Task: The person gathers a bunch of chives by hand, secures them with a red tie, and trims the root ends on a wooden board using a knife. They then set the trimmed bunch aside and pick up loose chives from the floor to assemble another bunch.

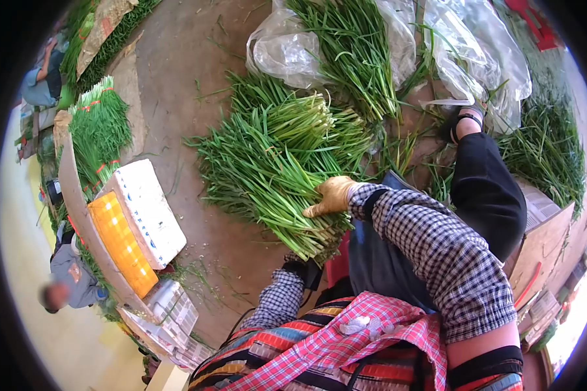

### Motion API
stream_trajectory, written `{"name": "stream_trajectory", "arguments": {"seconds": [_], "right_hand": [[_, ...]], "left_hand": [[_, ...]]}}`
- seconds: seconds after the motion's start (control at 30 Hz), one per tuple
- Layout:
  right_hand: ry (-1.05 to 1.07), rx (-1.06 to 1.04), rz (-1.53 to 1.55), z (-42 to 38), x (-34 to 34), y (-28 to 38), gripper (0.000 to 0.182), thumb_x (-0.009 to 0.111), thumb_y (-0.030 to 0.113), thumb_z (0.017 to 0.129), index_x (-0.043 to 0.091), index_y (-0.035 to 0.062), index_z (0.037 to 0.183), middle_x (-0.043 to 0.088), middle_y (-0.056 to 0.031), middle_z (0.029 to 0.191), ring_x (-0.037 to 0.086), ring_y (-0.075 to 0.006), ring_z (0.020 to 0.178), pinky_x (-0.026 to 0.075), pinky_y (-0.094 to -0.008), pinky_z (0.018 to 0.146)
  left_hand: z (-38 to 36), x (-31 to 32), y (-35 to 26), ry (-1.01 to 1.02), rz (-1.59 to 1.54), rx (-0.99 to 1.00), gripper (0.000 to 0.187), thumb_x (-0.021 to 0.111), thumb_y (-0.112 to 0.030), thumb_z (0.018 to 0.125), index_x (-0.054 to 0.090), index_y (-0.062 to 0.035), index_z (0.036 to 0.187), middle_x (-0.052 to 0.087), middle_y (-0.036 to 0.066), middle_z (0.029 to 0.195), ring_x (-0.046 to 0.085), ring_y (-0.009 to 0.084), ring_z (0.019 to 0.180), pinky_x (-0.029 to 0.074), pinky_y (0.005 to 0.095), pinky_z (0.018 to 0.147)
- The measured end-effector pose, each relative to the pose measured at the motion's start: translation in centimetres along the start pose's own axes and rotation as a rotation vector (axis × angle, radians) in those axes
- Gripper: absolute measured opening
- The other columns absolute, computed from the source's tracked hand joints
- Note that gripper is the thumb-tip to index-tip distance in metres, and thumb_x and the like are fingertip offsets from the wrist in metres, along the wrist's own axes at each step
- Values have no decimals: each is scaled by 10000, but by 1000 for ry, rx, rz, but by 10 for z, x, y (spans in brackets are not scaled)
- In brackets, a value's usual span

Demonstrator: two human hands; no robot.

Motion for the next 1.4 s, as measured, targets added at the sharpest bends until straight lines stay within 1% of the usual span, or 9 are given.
{"name": "stream_trajectory", "arguments": {"seconds": [0.1,0.33,0.4,0.53,0.57,0.73,1.07,1.23,1.4], "right_hand": [[-17,-69,287,10,4,-13,1046,682,714,630,456,-46,1312,516,-213,1297,496,-316,1209,395,-345,1007],[-86,-97,501,1,6,-3,1049,648,703,680,414,-97,1318,474,-246,1326,453,-324,1251,349,-353,1049],[-114,-107,509,-3,4,1,1077,578,769,682,433,-101,1300,508,-262,1279,478,-337,1224,357,-357,1043],[-183,-139,542,-25,-1,19,1016,701,686,647,479,-99,1252,533,-272,1239,510,-347,1180,398,-371,1003],[-234,-114,439,-20,4,20,987,746,642,630,492,-93,1238,550,-255,1224,530,-333,1156,415,-371,980],[-243,-217,167,-47,2,53,772,703,584,700,582,-63,1104,625,-230,1065,602,-331,1020,464,-378,896],[-462,-519,13,-96,44,104,650,701,560,701,595,-59,866,597,-242,854,575,-398,888,469,-433,816],[-685,-706,123,-133,55,110,620,745,516,658,578,-62,810,568,-232,830,549,-402,852,456,-440,797],[-921,-809,280,-168,53,104,616,774,496,615,571,-49,819,541,-238,868,519,-411,887,428,-454,816]], "left_hand": [[0,1,-3,1,9,6,682,345,-544,881,377,-64,1365,459,171,1342,486,350,1184,413,466,1002],[7,7,-10,17,25,26,640,367,-493,885,387,-61,1357,470,168,1332,493,339,1179,416,451,999],[7,8,-14,27,32,33,628,373,-479,886,389,-60,1354,473,167,1330,496,336,1177,417,447,997],[10,18,-10,40,28,25,605,386,-450,889,395,-58,1350,479,165,1324,500,329,1174,419,439,995],[9,20,-8,45,32,24,600,389,-443,889,396,-58,1349,481,164,1323,501,328,1174,420,437,995],[-5,22,-10,56,58,19,572,405,-407,892,403,-55,1343,488,162,1316,506,320,1170,422,426,992],[-97,35,-75,29,230,118,518,437,-335,898,416,-51,1331,504,157,1302,517,304,1162,427,406,987],[-145,80,-123,87,417,253,494,453,-299,900,423,-49,1325,511,154,1295,523,296,1158,429,395,984],[-147,173,-141,300,599,290,470,469,-263,903,430,-46,1319,519,152,1288,528,288,1154,432,385,982]]}}
Point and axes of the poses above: each hand's wrist, its own z-axis towards the middle knuckle, its own x-axis out of the palm, y = z × x, the point moved 2 cm from there along z, towards the middle knuckle
